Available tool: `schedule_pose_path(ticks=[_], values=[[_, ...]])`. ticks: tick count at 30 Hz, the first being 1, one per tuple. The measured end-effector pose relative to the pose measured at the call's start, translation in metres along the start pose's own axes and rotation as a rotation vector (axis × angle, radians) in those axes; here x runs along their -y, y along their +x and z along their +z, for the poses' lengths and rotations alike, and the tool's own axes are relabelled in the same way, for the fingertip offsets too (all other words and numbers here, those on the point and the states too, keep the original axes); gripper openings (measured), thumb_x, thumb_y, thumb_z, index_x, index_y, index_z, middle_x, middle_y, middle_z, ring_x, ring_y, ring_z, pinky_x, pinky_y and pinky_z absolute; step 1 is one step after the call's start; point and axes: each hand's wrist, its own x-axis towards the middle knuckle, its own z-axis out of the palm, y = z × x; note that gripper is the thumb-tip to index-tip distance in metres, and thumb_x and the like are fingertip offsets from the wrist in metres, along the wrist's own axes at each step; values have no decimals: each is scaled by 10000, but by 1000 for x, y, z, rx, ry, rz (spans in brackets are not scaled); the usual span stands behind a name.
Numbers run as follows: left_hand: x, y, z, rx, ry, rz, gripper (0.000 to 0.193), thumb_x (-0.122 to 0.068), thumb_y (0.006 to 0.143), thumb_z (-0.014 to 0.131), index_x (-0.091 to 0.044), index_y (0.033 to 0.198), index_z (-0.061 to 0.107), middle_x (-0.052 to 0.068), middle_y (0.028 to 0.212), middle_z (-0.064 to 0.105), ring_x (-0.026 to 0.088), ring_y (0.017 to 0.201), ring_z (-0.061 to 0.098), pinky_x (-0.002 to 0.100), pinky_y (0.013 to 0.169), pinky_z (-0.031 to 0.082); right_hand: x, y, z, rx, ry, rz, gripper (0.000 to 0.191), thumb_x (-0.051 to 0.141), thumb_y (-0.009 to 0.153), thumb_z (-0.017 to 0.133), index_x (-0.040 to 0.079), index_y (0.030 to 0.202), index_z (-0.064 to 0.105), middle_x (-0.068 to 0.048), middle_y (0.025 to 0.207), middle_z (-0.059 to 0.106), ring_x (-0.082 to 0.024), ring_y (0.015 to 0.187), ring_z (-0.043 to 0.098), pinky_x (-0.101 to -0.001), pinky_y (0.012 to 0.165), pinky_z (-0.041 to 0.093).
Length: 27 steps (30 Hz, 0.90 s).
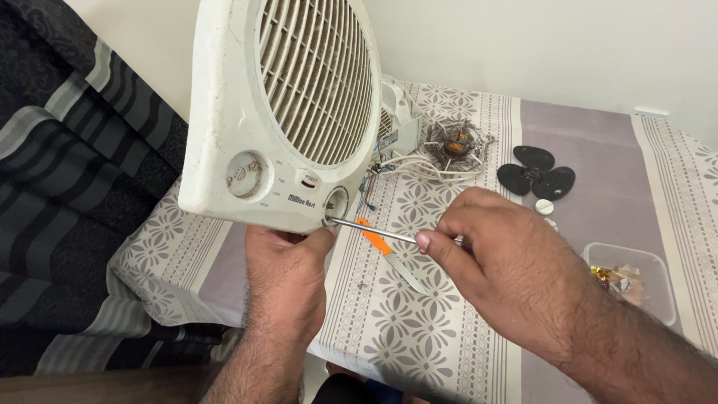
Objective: The person works on a small white electric fan appliance at a table, using a screwdriver to unscrew and tighten screws on its housing and using a small knife on a component. They handle the fan body, reposition it repeatedly, and at the end handle its wiring and rear grille section.
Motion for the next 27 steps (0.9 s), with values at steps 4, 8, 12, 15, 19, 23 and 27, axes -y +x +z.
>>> schedule_pose_path(ticks=[4, 8, 12, 15, 19, 23, 27], values=[[0, 2, 0, 4, 10, 6, 468, 188, 768, 587, 16, 1203, 581, 148, 1155, 677, 206, 1101, 698, 366, 984, 572, 2, -3, -5, -32, 30, 67, 269, 393, 891, 738, 138, 919, 658, 7, 967, 605, -95, 854, 687, -295, 779, 605], [2, 7, -1, 39, -29, 64, 481, 199, 783, 586, 15, 1227, 560, 140, 1177, 657, 206, 1126, 674, 371, 997, 571, 1, -3, -5, -100, 132, -23, 304, 390, 821, 797, 140, 880, 634, 2, 917, 622, -89, 800, 706, -306, 702, 599], [9, 10, 1, 94, -75, 61, 535, 196, 789, 564, -8, 1284, 564, 136, 1213, 670, 201, 1141, 676, 363, 1014, 566, -7, 0, 1, -118, 92, -66, 370, 427, 856, 843, 130, 873, 623, -13, 869, 651, -125, 797, 702, -331, 714, 592], [17, 8, 0, 98, -80, -11, 575, 202, 773, 541, -18, 1304, 561, 139, 1214, 679, 204, 1129, 685, 367, 1001, 563, -15, 0, 8, -127, 62, -117, 327, 377, 846, 827, 128, 886, 620, -30, 824, 691, -164, 789, 707, -354, 703, 602], [25, 9, -3, 118, -138, -38, 551, 203, 778, 541, 14, 1295, 563, 145, 1216, 688, 215, 1136, 678, 389, 1009, 542, -23, -4, 15, -260, 46, -316, 282, 316, 814, 786, 127, 937, 617, -42, 869, 686, -209, 784, 717, -382, 663, 582], [28, 12, -8, 171, -226, -33, 529, 192, 789, 515, 44, 1297, 549, 164, 1232, 686, 230, 1156, 672, 404, 1039, 520, -21, 0, 11, -216, 209, -421, 359, 394, 851, 810, 136, 1028, 632, -30, 910, 719, -160, 795, 762, -345, 678, 605], [26, 11, -6, 161, -203, -100, 560, 193, 779, 515, 26, 1312, 547, 170, 1233, 689, 217, 1167, 674, 398, 1056, 526, -16, 5, 7, 169, -12, 139, 194, 368, 1050, 576, 211, 1149, 635, -50, 881, 764, -169, 825, 755, -324, 767, 624]])
